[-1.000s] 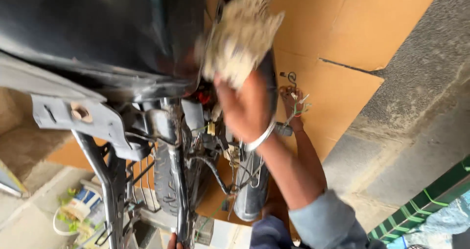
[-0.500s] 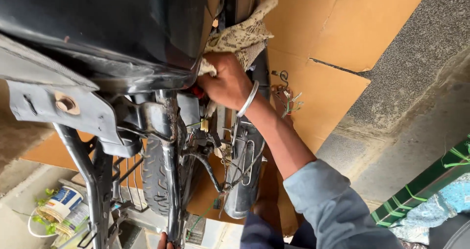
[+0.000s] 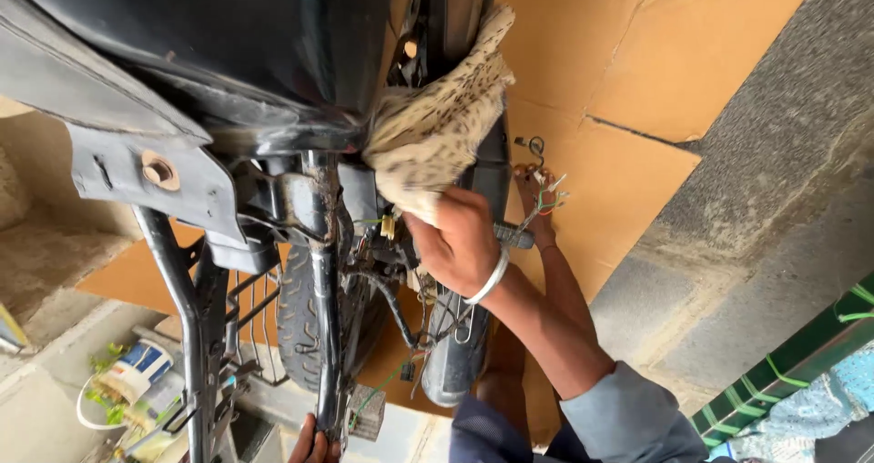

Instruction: The person cleans and applies grease or lubricant to the components of a disassembled motorcycle.

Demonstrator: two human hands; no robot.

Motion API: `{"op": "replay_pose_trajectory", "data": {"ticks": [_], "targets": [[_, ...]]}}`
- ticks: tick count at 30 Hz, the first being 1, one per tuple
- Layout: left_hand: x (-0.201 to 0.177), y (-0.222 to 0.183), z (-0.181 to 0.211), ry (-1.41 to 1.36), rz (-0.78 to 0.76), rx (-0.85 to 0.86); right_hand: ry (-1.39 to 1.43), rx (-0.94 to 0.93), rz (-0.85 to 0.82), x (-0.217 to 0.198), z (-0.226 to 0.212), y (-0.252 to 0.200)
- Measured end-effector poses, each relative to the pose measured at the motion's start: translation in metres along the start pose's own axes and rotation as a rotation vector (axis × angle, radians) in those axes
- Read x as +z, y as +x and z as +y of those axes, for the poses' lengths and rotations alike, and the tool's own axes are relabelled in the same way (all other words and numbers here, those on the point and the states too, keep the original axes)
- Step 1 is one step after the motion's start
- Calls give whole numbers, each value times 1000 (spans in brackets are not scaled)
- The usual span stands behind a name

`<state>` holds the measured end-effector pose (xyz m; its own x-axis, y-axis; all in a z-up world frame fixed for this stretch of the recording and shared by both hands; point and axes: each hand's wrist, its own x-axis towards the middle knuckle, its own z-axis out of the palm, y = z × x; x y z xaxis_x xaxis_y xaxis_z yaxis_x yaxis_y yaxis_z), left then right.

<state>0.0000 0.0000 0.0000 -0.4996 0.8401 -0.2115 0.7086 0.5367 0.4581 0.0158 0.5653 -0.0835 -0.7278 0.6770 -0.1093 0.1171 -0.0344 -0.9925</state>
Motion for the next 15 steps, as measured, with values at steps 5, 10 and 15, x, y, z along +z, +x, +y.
{"op": "replay_pose_trajectory", "data": {"ticks": [5,10,15], "targets": [[34,-65,-56,-313,-256,-768,-177,-97,229,0,-27,1],[37,-37,-49,-117,34,-181,-794,-300,-132,21,-22,-3],[28,-5,32,-119,251,-456,-782,-298,-237,14,-25,-9]]}}
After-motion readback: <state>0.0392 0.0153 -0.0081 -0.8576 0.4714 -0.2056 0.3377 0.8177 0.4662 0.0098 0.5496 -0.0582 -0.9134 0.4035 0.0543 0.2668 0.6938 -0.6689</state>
